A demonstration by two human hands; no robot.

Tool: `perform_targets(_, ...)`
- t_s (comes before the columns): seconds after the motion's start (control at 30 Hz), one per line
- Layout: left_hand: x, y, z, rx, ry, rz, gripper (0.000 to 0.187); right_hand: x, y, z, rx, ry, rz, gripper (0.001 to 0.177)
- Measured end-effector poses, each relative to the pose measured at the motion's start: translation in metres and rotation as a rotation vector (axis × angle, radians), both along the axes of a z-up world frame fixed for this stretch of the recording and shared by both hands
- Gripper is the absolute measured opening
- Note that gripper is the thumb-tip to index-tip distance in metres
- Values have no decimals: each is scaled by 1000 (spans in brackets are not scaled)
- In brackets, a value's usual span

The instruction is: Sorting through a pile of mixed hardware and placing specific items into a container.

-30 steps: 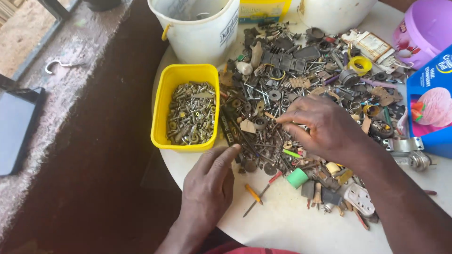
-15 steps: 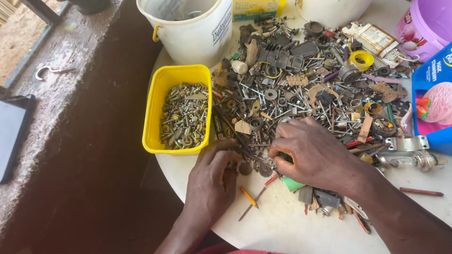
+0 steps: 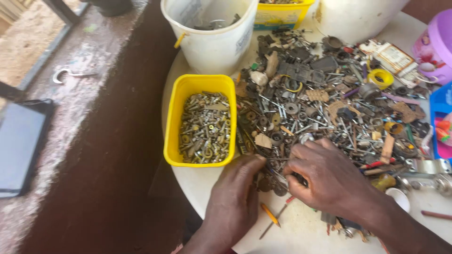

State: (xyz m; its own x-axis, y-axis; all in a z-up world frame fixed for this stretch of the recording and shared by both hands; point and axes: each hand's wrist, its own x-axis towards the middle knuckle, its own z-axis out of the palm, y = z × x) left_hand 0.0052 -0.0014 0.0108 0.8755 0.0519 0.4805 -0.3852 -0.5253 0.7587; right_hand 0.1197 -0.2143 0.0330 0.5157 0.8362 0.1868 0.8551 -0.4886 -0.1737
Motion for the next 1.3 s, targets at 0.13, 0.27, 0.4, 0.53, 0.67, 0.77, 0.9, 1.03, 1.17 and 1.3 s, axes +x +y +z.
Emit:
perform_targets(0.13, 0, 0, 6, 138, -39, -28, 60, 4, -4, -9, -29, 55, -8, 14)
perform_targets(0.27, -1, -2, 2, 171, -63, -39, 59, 1, -6, -22, -96, 55, -64, 10)
perform_targets(0.4, 2, -1, 1, 132, -49, -20, 59, 2, -4, -10, -91, 53, -103, 11)
perform_targets(0.53, 3, -1, -13, 77, 16, 26, 61, 12, -16, 16, 65, 141, -84, 8)
perform_targets(0.67, -1, 0, -11, 109, 87, 58, 60, 25, -29, 21, 94, 325, -204, 6)
perform_targets(0.77, -1, -2, -9, 118, 86, 85, 57, 37, -38, 19, 244, 312, -138, 18)
perform_targets(0.9, -1, -4, -9, 160, 53, 73, 50, 53, -52, 20, 230, 260, -221, 27)
perform_targets(1.03, -1, -5, -9, 216, 26, 96, 43, 64, -58, 14, 297, 262, -240, 23)
perform_targets(1.17, 3, -4, -11, 210, 4, 65, 39, 69, -59, 4, 346, 234, -186, 19)
perform_targets(1.3, 2, -4, -8, 209, 8, 56, 39, 63, -54, 12, 321, 274, -199, 22)
